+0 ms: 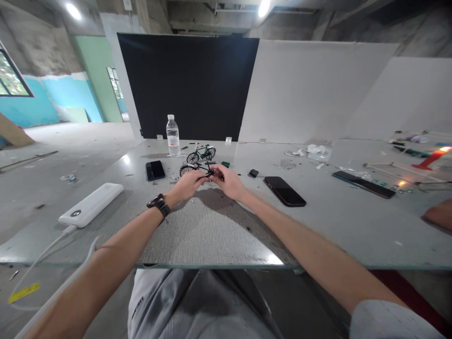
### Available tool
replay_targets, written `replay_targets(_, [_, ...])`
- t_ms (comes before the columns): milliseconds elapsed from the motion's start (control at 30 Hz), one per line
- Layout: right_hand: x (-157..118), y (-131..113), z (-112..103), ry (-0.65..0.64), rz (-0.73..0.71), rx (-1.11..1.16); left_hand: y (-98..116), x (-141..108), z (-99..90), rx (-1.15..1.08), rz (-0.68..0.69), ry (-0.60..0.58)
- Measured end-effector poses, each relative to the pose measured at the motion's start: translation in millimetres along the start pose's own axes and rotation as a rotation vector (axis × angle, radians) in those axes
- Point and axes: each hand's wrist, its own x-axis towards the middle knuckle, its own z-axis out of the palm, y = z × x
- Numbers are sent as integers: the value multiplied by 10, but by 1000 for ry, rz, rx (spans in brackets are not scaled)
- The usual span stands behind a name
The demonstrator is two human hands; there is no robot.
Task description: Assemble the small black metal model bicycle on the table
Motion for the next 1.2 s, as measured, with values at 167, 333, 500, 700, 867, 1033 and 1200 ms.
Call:
replay_targets(167, [-3, -22, -14, 20, 0, -17, 43, -36, 37, -196, -75, -12])
replay_targets(333, [-11, -40, -21, 39, 19, -10, 39, -34, 74, -360, -73, -11])
replay_targets(500, [-24, -60, -26, 63, 0, -1, -28, -18, 127, -431, -105, 29])
replay_targets(700, [-27, -84, -22, 68, -30, 16, -70, 10, 180, -512, -191, 18])
replay_targets(867, [-44, -140, -8, 68, -60, -6, -31, 10, 148, -493, -189, 14])
replay_targets(1033, [-56, -168, -4, 70, -120, -2, -24, 4, 126, -423, -162, 30])
replay_targets(1200, [-67, -209, -12, 68, -137, -2, 16, -3, 97, -397, -186, 55])
